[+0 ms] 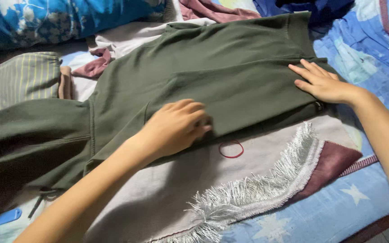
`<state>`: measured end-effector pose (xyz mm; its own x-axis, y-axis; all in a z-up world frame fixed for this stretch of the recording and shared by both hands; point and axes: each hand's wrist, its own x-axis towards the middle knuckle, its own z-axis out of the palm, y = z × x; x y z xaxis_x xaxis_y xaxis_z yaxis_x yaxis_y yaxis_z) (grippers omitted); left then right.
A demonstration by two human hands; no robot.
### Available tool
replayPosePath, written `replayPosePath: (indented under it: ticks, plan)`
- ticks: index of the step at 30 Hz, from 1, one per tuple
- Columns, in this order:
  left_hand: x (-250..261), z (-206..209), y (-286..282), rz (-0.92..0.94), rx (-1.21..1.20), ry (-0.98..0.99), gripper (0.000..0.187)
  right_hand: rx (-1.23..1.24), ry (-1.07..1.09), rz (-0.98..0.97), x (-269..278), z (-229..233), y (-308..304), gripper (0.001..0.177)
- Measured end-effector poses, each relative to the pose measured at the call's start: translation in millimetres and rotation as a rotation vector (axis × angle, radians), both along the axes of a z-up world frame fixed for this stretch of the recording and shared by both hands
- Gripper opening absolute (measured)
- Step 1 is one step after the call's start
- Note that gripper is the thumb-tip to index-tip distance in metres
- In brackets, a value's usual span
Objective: The person folds a blue shirt, then a green hoodie, and places them into a stack of clothes.
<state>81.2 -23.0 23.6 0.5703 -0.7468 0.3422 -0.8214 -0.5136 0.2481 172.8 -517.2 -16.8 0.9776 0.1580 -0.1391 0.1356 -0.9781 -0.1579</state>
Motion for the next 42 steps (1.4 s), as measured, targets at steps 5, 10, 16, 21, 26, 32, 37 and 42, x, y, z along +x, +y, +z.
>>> replayPosePath:
  ticks: [5,10,16,21,26,32,37,42]
  plan:
    - [42,-21,-99,0.027,0.114,-0.006,0.043,0.141,-0.207,-0.067,6,0,-37,0.097]
    - [55,-72,-128,0.021,-0.07,-0.232,0.055,0.082,-0.125,-0.385,15,-5,-66,0.107]
    - [54,-80,-118,0.009,-0.033,-0.135,0.055,0.186,-0.062,-0.471,22,-7,-81,0.094]
    - [53,-78,-119,0.01,-0.027,-0.15,0.054,0.186,0.033,-0.553,25,-15,-103,0.079]
    - [53,-79,-118,0.016,-0.028,-0.156,0.054,0.44,-0.307,-0.398,23,-19,-111,0.089]
    - [53,-79,-119,0.02,-0.038,-0.158,0.054,0.223,-0.395,-0.446,-1,8,-70,0.058]
    - [44,-67,-113,-0.022,-0.007,-0.134,0.058,0.314,-0.345,-0.467,2,8,-68,0.051]
    - [9,-65,-75,-0.12,0.011,-0.156,0.069,0.866,-0.295,-0.421,9,8,-71,0.039]
